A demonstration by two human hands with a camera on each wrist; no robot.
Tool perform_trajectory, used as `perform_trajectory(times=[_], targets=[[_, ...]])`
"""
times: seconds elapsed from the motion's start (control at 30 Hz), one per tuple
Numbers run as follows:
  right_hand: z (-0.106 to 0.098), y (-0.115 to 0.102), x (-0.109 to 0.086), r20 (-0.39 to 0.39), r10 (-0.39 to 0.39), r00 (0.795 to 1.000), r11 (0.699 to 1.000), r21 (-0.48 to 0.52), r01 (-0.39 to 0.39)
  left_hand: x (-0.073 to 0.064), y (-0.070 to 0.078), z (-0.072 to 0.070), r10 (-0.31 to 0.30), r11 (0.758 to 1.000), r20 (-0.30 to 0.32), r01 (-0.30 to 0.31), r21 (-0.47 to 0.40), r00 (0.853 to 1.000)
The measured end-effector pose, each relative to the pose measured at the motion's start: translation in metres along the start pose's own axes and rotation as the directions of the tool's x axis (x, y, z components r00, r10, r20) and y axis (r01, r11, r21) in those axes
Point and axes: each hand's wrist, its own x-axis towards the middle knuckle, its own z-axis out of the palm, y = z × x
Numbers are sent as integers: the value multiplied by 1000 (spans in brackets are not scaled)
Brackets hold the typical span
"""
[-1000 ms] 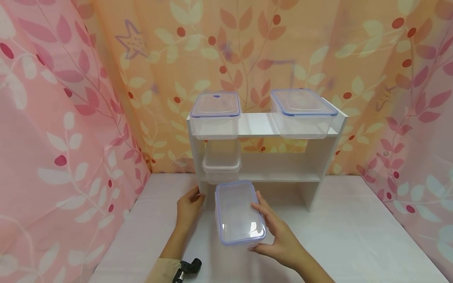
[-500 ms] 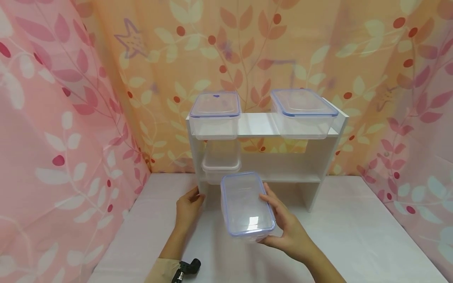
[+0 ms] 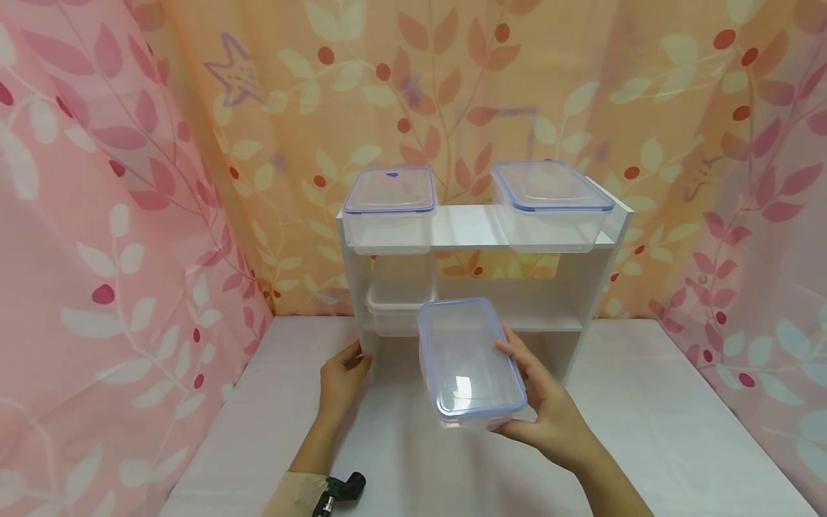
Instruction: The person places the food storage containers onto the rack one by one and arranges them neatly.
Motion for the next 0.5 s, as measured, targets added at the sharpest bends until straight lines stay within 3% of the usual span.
perform_trajectory(times=[0.5], targets=[[-23, -6, 4, -59, 27, 998, 998, -53, -30, 0, -1, 1, 25, 1000, 2, -25, -7, 1000]])
